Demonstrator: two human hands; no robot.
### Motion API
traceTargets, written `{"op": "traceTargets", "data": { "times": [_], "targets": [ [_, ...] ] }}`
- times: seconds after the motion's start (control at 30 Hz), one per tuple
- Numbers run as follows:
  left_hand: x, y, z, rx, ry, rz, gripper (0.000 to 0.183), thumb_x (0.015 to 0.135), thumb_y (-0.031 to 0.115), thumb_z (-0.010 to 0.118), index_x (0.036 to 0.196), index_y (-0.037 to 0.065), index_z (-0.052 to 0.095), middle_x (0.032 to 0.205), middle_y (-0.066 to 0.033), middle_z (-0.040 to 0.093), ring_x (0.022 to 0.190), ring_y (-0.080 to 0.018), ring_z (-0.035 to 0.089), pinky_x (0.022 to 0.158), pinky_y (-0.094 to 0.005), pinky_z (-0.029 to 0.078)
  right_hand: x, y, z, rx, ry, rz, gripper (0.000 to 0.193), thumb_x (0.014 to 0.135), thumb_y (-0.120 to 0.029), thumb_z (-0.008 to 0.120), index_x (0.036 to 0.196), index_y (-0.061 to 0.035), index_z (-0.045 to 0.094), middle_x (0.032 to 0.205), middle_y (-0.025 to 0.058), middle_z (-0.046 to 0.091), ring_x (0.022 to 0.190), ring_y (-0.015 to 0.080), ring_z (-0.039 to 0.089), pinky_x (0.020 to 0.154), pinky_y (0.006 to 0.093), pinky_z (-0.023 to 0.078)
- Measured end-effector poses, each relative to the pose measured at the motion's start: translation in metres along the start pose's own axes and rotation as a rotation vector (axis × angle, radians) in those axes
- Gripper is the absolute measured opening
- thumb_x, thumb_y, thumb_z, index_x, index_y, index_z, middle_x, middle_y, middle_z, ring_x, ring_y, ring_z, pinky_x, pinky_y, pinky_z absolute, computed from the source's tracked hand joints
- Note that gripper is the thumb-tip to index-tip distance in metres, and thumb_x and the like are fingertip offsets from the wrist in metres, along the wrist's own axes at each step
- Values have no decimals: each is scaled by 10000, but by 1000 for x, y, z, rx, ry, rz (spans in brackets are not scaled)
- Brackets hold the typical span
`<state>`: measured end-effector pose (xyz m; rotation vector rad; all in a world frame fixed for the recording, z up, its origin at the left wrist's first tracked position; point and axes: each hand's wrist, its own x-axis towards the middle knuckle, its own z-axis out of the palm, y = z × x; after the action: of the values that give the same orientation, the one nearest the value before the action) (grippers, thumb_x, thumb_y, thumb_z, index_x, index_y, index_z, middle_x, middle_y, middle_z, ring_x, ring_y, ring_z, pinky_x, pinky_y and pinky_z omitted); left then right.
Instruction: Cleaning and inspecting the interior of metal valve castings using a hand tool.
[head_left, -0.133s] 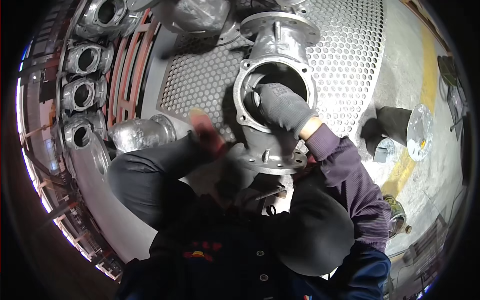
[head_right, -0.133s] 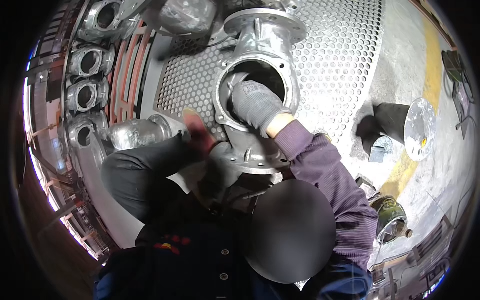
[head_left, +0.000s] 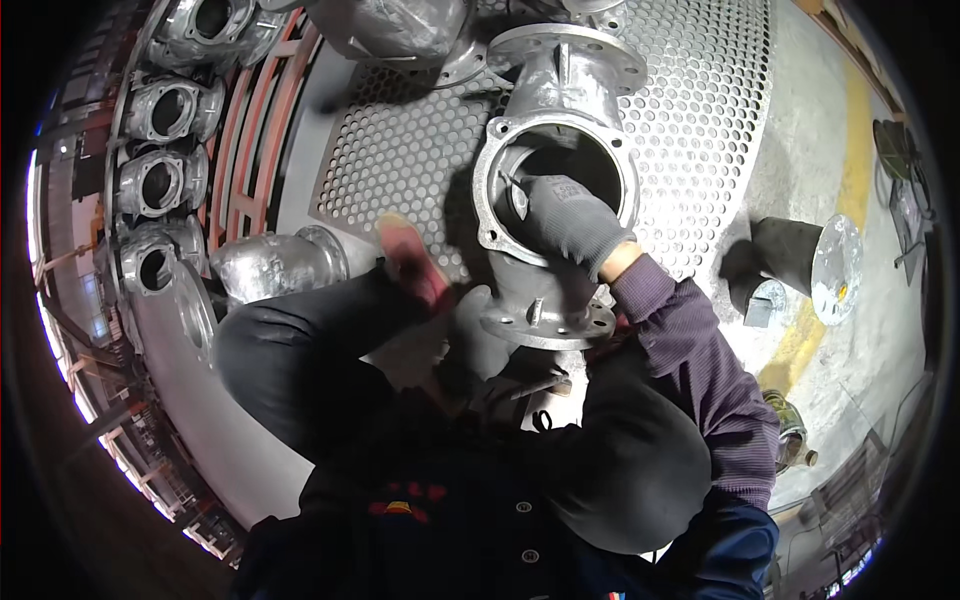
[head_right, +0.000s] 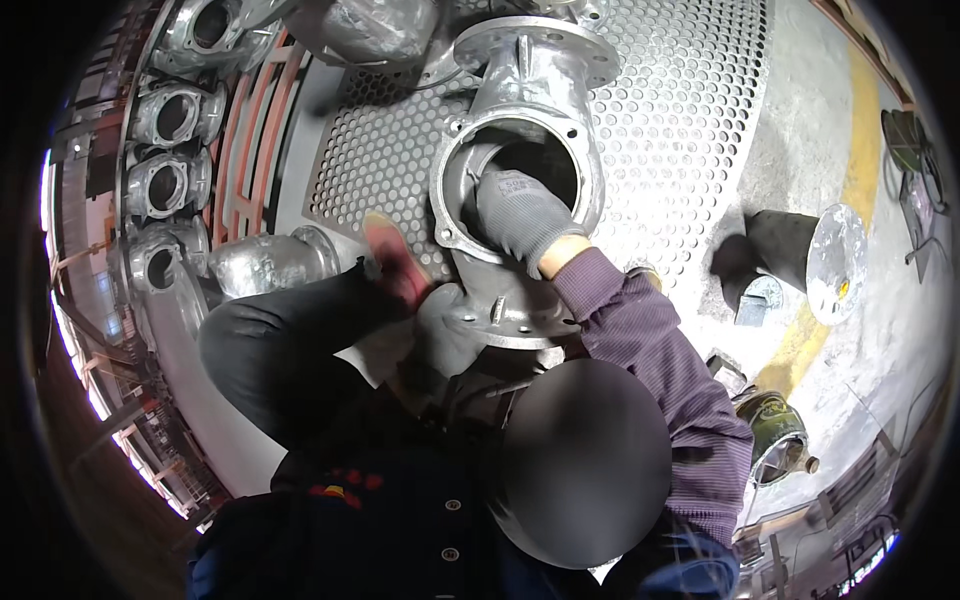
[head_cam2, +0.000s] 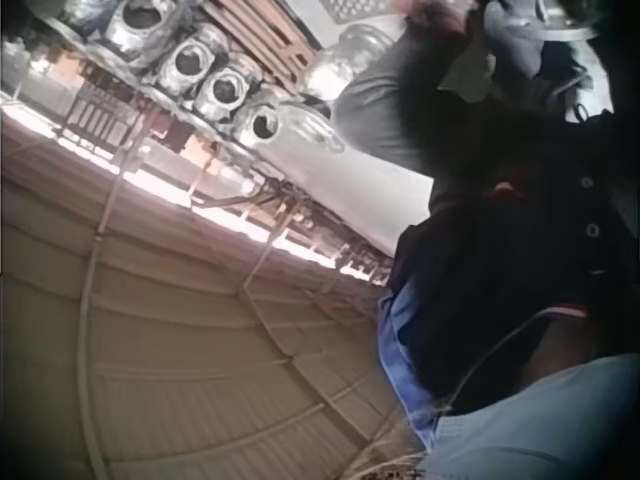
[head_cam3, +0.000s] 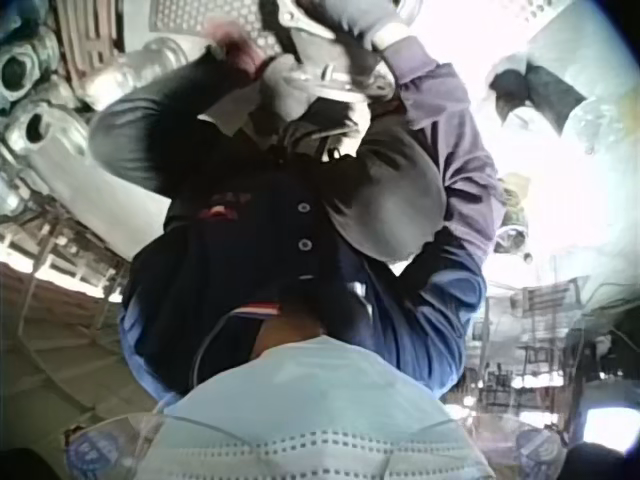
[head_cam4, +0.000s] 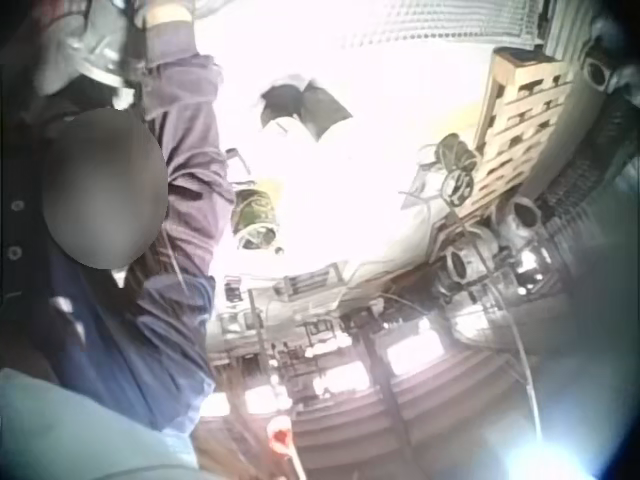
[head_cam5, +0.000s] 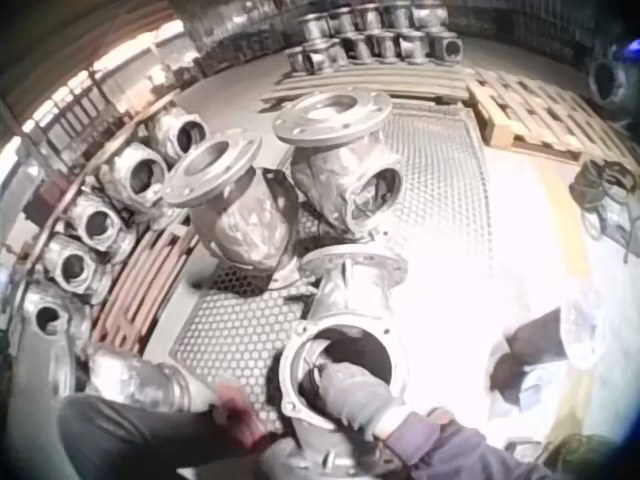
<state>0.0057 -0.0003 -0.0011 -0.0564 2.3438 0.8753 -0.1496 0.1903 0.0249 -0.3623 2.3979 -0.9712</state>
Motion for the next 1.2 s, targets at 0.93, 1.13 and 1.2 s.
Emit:
{"op": "traceTargets", "data": {
  "times": [0.93, 1.13, 1.2],
  "targets": [
    [-6, -7, 10, -93, 174, 174, 202, 884, 165, 571, 1018, 19, 536, 897, -102, 614, 831, -229, 610, 776, -366, 504, 14, -3, 9, -78, -209, -114, 244, 774, -152, 578, 909, 21, 686, 897, 264, 646, 872, 381, 649, 741, 421, 513],
    [-2, -33, 33, -396, 187, 87, 223, 907, 223, 519, 1010, 26, 538, 912, -104, 616, 839, -257, 610, 803, -411, 497, 4, 2, 5, -98, -168, -187, 207, 774, -173, 605, 779, 30, 646, 755, 256, 623, 765, 394, 631, 664, 437, 497],
    [6, -74, 57, -920, 182, -84, 264, 913, 266, 502, 1012, 25, 538, 937, -109, 609, 861, -252, 603, 812, -414, 494, 4, -4, 0, -137, -180, -249, 212, 775, -167, 598, 795, 39, 647, 762, 255, 625, 775, 394, 631, 661, 437, 497]
  ]
}}
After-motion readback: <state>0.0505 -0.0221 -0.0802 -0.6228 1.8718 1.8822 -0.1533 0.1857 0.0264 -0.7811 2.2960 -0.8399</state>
